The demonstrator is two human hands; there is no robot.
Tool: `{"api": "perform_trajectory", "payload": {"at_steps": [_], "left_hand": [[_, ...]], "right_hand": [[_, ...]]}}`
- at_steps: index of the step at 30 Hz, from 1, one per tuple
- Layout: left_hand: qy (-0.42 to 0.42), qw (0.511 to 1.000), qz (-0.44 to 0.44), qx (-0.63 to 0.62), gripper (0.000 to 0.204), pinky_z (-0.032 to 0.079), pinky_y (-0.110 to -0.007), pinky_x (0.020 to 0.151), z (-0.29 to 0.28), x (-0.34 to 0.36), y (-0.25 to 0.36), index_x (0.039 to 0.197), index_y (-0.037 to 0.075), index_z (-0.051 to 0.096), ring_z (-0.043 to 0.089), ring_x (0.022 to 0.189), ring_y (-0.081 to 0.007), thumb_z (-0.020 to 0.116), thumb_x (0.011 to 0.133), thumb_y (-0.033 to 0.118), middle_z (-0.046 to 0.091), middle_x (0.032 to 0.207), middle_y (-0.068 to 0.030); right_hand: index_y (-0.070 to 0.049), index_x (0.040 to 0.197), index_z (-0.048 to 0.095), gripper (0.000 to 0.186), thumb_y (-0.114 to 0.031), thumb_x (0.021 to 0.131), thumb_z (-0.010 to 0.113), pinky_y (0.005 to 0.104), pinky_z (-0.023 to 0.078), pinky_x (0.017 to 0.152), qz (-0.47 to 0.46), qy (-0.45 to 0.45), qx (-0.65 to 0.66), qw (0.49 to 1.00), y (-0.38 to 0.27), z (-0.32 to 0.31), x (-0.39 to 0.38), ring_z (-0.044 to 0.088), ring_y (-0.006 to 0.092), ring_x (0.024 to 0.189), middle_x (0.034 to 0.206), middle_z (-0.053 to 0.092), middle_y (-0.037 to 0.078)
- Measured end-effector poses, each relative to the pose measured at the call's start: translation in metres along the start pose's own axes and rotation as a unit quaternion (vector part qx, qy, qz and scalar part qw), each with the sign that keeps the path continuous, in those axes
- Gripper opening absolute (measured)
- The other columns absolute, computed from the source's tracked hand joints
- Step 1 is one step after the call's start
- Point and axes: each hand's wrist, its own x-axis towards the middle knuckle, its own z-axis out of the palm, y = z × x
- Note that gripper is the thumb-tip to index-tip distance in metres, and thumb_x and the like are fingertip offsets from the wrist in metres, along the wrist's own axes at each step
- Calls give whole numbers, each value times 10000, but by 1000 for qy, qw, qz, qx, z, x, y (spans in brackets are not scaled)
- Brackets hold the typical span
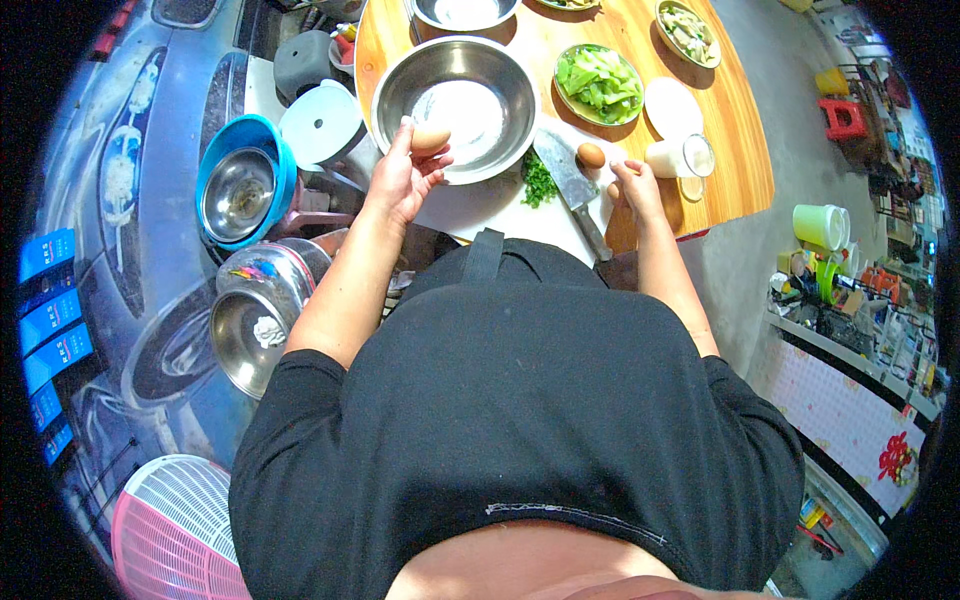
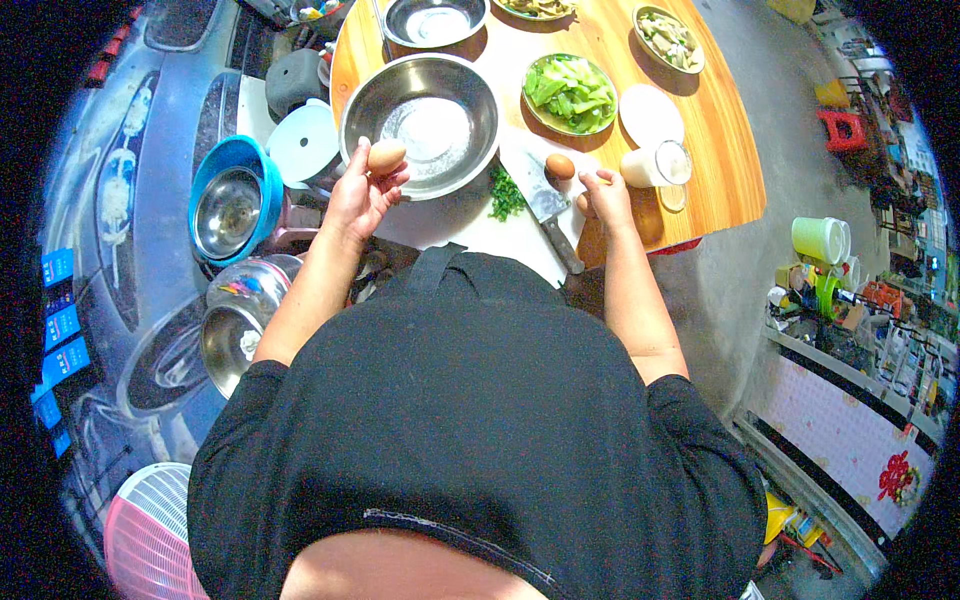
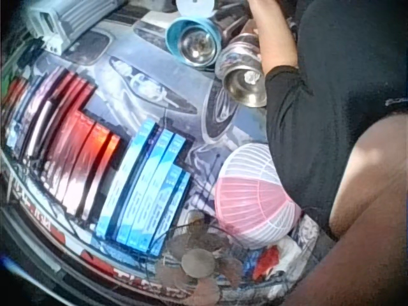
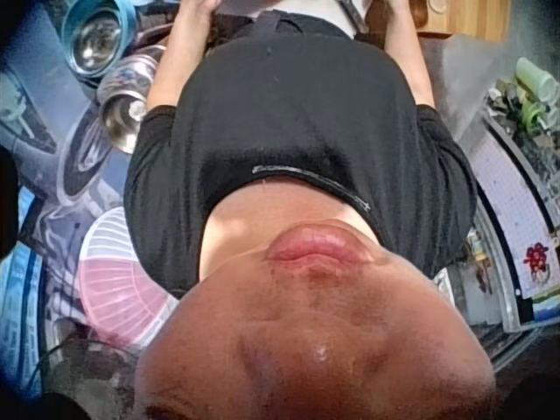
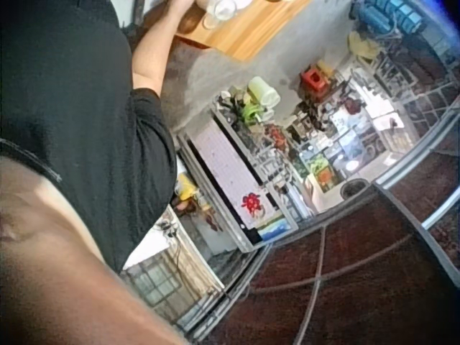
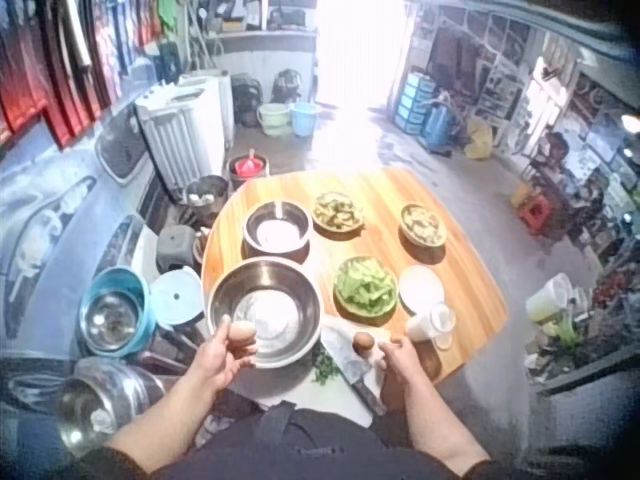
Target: The person prepares a meal by pouring water into a wok, adding salt, chopping green onions, washing and adding a dark ingredient, and cracking an egg into a bowl. The actions occur in a cluttered kitchen with various containers and appliances visible.
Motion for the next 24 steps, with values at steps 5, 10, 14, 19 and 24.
{"api": "perform_trajectory", "payload": {"at_steps": [5,10,14,19,24], "left_hand": [[12,1000,-3,-2,551,511,-288,606,-6,-2,0,1122,18,595,639,761,-185,440,962,523,649,939,-107],[23,1000,1,4,545,490,-276,611,-10,-5,3,1097,29,605,624,745,-168,444,958,531,645,917,-101],[21,1000,12,-7,544,478,-276,612,-10,-8,5,1095,27,603,609,740,-158,439,961,529,641,906,-94],[18,999,17,-21,514,478,-264,611,-9,-8,5,1096,20,596,603,743,-154,470,960,499,638,908,-93],[-15,998,16,-56,434,510,-266,642,-8,-3,3,1112,17,584,621,799,-175,533,954,419,637,937,-106]], "right_hand": [[-40,1280,454,682,-351,761,768,312,506,675,22,7,-93,995,0,15,-23,598,201,865,1041,586,130],[-46,1284,456,750,-389,715,804,337,492,804,-19,25,-139,990,8,19,-20,568,225,999,1161,545,160],[-37,1257,465,570,-286,816,726,293,495,638,41,-15,-52,998,14,4,-6,596,178,763,912,611,104],[-12,1041,544,291,-253,891,609,344,571,627,49,-15,262,964,-21,-30,-7,652,250,781,872,623,131],[-14,1086,556,280,-217,896,584,368,557,820,0,-202,431,880,-72,-5,-32,644,315,944,991,643,198]]}}
